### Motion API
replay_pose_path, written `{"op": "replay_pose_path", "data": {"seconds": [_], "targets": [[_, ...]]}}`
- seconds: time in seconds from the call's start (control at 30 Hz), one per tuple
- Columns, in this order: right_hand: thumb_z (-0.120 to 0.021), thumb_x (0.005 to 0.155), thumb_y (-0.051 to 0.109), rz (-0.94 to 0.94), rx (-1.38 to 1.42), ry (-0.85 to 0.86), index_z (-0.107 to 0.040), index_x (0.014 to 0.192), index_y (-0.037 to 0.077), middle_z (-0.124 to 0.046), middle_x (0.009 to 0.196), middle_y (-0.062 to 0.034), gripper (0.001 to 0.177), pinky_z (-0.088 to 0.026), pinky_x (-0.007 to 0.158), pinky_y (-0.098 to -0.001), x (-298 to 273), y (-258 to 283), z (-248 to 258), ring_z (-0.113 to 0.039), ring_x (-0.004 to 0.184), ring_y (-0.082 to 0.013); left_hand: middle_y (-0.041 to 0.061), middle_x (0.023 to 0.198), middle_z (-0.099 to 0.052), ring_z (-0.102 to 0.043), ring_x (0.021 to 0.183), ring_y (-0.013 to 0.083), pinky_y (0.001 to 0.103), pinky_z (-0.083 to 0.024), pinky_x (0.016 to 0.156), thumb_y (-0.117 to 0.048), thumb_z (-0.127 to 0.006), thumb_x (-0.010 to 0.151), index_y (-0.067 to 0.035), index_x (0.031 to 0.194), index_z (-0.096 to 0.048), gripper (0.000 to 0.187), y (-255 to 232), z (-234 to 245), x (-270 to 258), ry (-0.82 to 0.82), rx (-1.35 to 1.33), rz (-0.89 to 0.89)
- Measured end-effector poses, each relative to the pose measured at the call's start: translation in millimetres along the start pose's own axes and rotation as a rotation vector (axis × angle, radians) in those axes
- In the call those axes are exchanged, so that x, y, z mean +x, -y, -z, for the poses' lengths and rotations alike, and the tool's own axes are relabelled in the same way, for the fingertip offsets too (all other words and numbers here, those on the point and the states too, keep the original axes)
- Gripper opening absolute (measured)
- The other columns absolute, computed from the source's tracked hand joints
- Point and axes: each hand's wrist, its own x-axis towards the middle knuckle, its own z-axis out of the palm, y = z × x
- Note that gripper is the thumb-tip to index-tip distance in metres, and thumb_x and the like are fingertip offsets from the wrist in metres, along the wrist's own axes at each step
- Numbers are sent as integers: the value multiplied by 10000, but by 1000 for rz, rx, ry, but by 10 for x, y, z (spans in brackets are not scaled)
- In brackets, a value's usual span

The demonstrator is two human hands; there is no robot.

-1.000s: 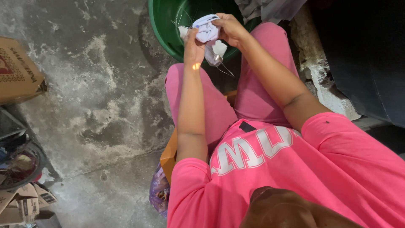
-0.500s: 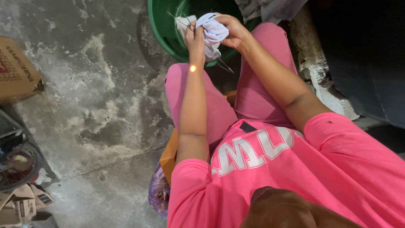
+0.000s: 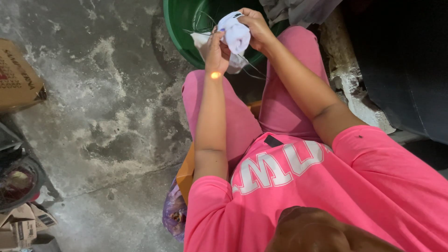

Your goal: The person sorts clothes by picking up garments from a basin and hanging them on a rack.

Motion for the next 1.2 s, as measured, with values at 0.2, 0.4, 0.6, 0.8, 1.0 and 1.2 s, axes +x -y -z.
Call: {"op": "replay_pose_path", "data": {"seconds": [0.2, 0.4, 0.6, 0.8, 1.0, 1.2], "targets": [[-500, 958, -41, 65, 34, -68, -653, 1035, -4, -705, 911, -74, 175, -592, 743, -296, 171, -128, 170, -698, 790, -146, 116, 1297, -558, -603, 1180, 205, 348, -540, 1002, -40, -768, 843, -20, 1421, -389, 692, -28, -246, -35, 174, 218, 120], [-482, 982, -40, 161, -10, -89, -640, 1040, 0, -692, 899, -78, 173, -600, 702, -307, 240, -168, 312, -701, 748, -155, 78, 1311, -535, -549, 1229, 144, 294, -497, 1035, 51, -853, 787, -28, 1417, -323, 826, 109, -286, 5, 279, 612, 10], [-468, 954, -63, 171, -125, -52, -661, 1079, -18, -696, 950, -79, 235, -576, 741, -289, 209, -75, 282, -688, 804, -152, 86, 1211, -605, -597, 1098, 143, 288, -518, 949, -20, -697, 964, 14, 1405, -451, 506, 253, -74, 116, 190, 422, 25], [-532, 943, -69, 96, -96, 40, -665, 1069, -13, -718, 986, -93, 192, -588, 844, -295, 113, 24, 135, -713, 891, -166, 73, 1166, -631, -641, 1040, 150, 308, -547, 908, -65, -663, 942, -3, 1350, -506, 441, 166, 66, 125, 111, 111, 82], [-686, 998, 25, 331, -444, 100, -639, 1140, 34, -660, 1081, -12, 151, -531, 926, -251, -32, 22, -32, -646, 1012, -101, 91, 1140, -639, -641, 1017, 161, 315, -533, 901, -73, -676, 982, 28, 1282, -527, 350, 72, 134, 104, 14, 185, -107], [-791, 992, 81, 452, -740, 153, -618, 1103, 33, -593, 1057, 4, 211, -499, 820, -235, -429, 151, -173, -605, 933, -69, 93, 1160, -626, -615, 1040, 153, 302, -508, 935, -6, -658, 977, 18, 1278, -516, 334, -8, 170, 125, -61, 304, -278]]}}
